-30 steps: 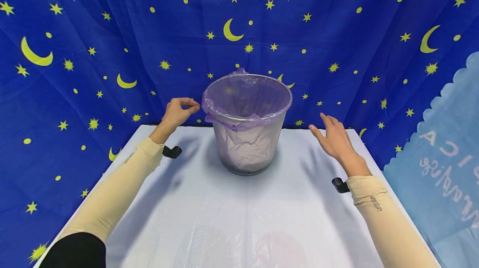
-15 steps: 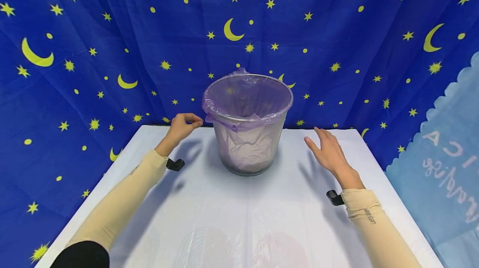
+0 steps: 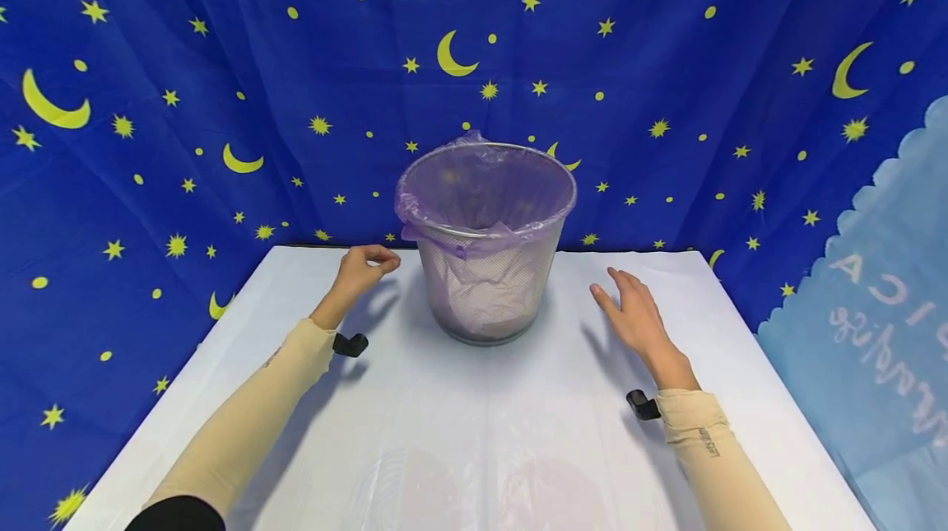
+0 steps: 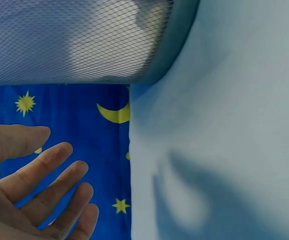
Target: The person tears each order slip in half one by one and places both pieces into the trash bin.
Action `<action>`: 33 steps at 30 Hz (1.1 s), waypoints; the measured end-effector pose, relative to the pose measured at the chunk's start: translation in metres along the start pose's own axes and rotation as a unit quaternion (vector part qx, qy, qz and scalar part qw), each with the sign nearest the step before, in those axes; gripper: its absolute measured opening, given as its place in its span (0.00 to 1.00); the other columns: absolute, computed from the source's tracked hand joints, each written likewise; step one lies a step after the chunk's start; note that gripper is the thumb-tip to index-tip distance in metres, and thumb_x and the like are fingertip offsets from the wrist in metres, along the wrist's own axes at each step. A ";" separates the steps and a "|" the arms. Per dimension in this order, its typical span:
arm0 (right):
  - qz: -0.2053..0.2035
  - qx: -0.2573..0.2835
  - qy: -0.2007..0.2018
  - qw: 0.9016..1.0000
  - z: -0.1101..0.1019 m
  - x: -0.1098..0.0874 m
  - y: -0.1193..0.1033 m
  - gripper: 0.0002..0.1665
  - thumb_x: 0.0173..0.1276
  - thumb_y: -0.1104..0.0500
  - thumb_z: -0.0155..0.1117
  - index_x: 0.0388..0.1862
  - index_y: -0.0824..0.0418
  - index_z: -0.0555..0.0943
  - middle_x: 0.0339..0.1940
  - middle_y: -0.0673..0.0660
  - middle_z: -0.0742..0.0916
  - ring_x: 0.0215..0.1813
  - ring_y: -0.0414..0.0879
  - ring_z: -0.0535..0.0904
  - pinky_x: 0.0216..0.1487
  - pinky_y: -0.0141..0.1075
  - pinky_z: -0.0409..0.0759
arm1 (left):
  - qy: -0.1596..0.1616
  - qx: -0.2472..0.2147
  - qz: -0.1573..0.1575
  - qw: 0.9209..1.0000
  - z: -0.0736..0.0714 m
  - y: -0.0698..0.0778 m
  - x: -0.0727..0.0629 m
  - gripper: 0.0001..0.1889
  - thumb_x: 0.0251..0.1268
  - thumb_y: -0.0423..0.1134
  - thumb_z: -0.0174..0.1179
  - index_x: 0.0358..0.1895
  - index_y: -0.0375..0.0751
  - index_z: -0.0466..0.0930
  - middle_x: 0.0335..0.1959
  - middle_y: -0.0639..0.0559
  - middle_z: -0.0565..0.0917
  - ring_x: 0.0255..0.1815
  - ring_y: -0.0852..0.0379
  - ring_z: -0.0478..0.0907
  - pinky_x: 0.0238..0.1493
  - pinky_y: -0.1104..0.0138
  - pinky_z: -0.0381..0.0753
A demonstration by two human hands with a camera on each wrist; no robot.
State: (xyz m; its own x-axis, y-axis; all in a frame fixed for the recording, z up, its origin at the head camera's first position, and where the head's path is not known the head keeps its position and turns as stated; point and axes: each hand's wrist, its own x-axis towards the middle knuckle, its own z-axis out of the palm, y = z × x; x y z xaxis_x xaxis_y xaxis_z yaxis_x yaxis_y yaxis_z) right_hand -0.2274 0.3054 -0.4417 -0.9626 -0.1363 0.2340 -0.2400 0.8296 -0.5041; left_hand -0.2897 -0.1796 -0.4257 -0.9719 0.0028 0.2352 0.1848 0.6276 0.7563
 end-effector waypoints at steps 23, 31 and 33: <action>0.015 0.001 -0.027 1.000 0.046 -0.029 0.016 0.41 0.86 0.41 0.49 0.77 0.75 0.67 0.76 0.79 0.70 0.78 0.76 0.63 0.79 0.67 0.57 | 0.012 -0.025 -0.040 0.999 0.040 -0.033 -0.033 0.06 0.67 0.36 0.70 0.42 0.38 0.92 0.42 0.44 0.93 0.51 0.42 0.89 0.60 0.49 0.82; 0.003 0.027 -0.004 1.000 0.056 -0.042 0.030 0.36 0.85 0.44 0.53 0.74 0.74 0.72 0.78 0.76 0.69 0.80 0.75 0.59 0.78 0.69 0.54 | 0.025 -0.105 -0.040 0.993 0.039 -0.048 -0.048 0.09 0.71 0.36 0.69 0.48 0.36 0.92 0.46 0.42 0.92 0.50 0.46 0.89 0.59 0.59 0.83; 0.002 0.030 0.001 1.000 0.059 -0.043 0.032 0.36 0.85 0.44 0.53 0.73 0.73 0.73 0.78 0.75 0.69 0.81 0.74 0.58 0.78 0.69 0.54 | 0.030 -0.132 -0.036 0.990 0.038 -0.052 -0.051 0.09 0.71 0.35 0.69 0.49 0.34 0.91 0.47 0.42 0.92 0.49 0.49 0.90 0.56 0.66 0.84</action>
State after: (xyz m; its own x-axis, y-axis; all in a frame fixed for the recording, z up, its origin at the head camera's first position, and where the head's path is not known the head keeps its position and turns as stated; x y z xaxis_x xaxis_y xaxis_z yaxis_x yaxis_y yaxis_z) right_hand -0.2011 0.3059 -0.5165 -0.9631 -0.1320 0.2345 -0.2440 0.7955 -0.5546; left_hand -0.2555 -0.1825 -0.4998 -0.9753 -0.0856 0.2035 0.1537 0.3985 0.9042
